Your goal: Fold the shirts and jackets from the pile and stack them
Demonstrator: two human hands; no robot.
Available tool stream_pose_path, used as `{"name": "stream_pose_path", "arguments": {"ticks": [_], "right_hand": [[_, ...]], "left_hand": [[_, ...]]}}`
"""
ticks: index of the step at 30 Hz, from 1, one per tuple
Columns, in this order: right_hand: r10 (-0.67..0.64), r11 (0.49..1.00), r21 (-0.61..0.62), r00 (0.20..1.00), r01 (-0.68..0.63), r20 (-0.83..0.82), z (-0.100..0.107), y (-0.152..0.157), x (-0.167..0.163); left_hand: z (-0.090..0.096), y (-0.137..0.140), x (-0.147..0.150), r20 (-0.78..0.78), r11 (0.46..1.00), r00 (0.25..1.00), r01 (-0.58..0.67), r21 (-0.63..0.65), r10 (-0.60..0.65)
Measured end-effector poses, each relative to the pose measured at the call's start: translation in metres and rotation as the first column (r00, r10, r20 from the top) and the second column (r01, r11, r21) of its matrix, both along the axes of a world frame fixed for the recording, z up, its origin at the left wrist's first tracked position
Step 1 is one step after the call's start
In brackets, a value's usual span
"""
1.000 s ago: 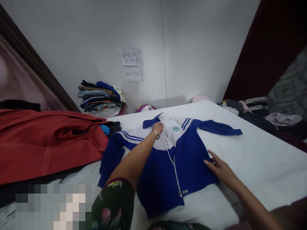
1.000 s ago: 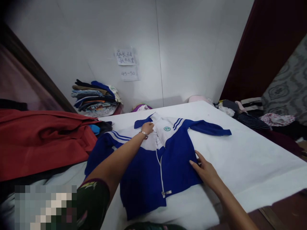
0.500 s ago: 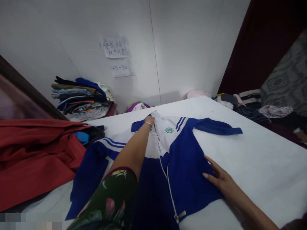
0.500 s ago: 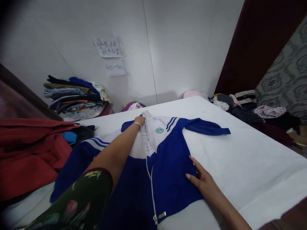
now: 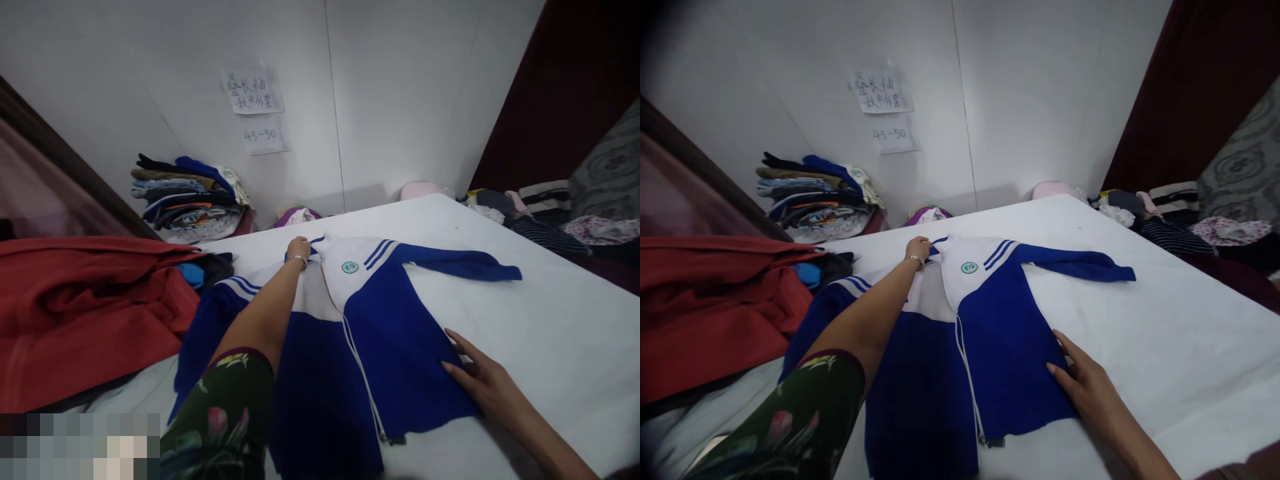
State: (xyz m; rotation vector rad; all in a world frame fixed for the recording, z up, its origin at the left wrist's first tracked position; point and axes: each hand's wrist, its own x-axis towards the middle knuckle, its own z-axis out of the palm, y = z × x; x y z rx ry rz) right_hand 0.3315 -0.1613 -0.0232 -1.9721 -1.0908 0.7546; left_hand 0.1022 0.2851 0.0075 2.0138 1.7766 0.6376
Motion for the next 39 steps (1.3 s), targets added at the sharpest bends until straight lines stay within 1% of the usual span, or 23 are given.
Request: {"name": "stream_pose_path", "arguments": {"ticks": [2,4,6,7,9,11,12,13,16,18,19,23,25,27,29,31,33,34,36,39], "right_hand": [[0.005,0.998,0.065,0.981,-0.018,0.196,-0.001,-0.002,0.001],[-0.018,0.987,0.158,0.934,-0.041,0.357,0.002,-0.001,-0.002],[0.0,0.965,0.235,0.902,-0.112,0.432,0.01,0.001,-0.01],[0.046,0.952,0.25,0.893,-0.175,0.447,0.014,0.003,-0.016],[0.195,0.917,0.228,0.865,-0.328,0.463,0.022,0.008,-0.028],[0.336,0.87,0.175,0.814,-0.461,0.474,0.026,0.016,-0.037],[0.393,0.848,0.143,0.787,-0.51,0.476,0.026,0.019,-0.04],[0.442,0.828,0.11,0.761,-0.55,0.475,0.024,0.023,-0.043],[0.574,0.769,-0.008,0.685,-0.639,0.448,0.013,0.032,-0.045],[0.628,0.74,-0.062,0.654,-0.67,0.421,0.005,0.034,-0.046],[0.638,0.734,-0.07,0.65,-0.676,0.412,0.002,0.034,-0.046],[0.621,0.743,-0.034,0.67,-0.668,0.407,-0.003,0.031,-0.047],[0.611,0.747,-0.013,0.678,-0.665,0.408,-0.004,0.03,-0.047],[0.604,0.748,0.005,0.684,-0.664,0.408,-0.004,0.029,-0.047],[0.6,0.749,0.013,0.685,-0.663,0.413,-0.004,0.029,-0.047],[0.599,0.748,0.01,0.681,-0.664,0.42,-0.004,0.029,-0.048],[0.601,0.746,0.003,0.676,-0.666,0.426,-0.004,0.029,-0.047],[0.601,0.745,0.003,0.674,-0.667,0.429,-0.005,0.029,-0.047],[0.601,0.744,0.002,0.67,-0.669,0.437,-0.005,0.03,-0.046],[0.589,0.742,0.023,0.669,-0.67,0.453,-0.002,0.03,-0.046]], "left_hand": [[0.009,-0.005,-0.011,-0.034,1.0,0.999,0.025,0.008,-0.025],[0.018,-0.013,-0.021,-0.071,0.997,0.995,0.072,0.008,-0.071],[0.024,-0.023,-0.028,-0.101,0.992,0.987,0.123,-0.006,-0.123],[0.026,-0.029,-0.031,-0.14,0.987,0.977,0.157,-0.02,-0.158],[0.027,-0.038,-0.036,-0.298,0.97,0.923,0.239,-0.052,-0.243],[0.026,-0.046,-0.042,-0.469,0.949,0.829,0.304,-0.079,-0.305],[0.025,-0.049,-0.044,-0.527,0.944,0.79,0.32,-0.084,-0.315],[0.023,-0.05,-0.046,-0.557,0.944,0.771,0.32,-0.079,-0.308],[0.023,-0.046,-0.047,-0.589,0.959,0.768,0.279,-0.048,-0.252],[0.029,-0.036,-0.041,-0.598,0.968,0.774,0.251,-0.011,-0.208],[0.033,-0.029,-0.035,-0.595,0.97,0.781,0.242,0.012,-0.188],[0.051,0.0,-0.004,-0.558,0.969,0.815,0.234,0.075,-0.154],[0.05,0.01,0.01,-0.534,0.969,0.828,0.238,0.061,-0.17],[0.039,0.013,0.019,-0.504,0.968,0.84,0.25,0.029,-0.202],[0.023,0.01,0.021,-0.467,0.963,0.851,0.269,-0.001,-0.239],[0.011,0.002,0.016,-0.428,0.958,0.864,0.286,-0.015,-0.265],[0.007,-0.007,0.007,-0.396,0.956,0.877,0.294,-0.007,-0.272],[0.009,-0.013,0.002,-0.375,0.955,0.886,0.297,0.01,-0.272],[0.019,-0.028,-0.008,-0.328,0.949,0.904,0.309,0.058,-0.275],[0.037,-0.063,-0.023,-0.286,0.938,0.911,0.334,0.09,-0.297]]}}
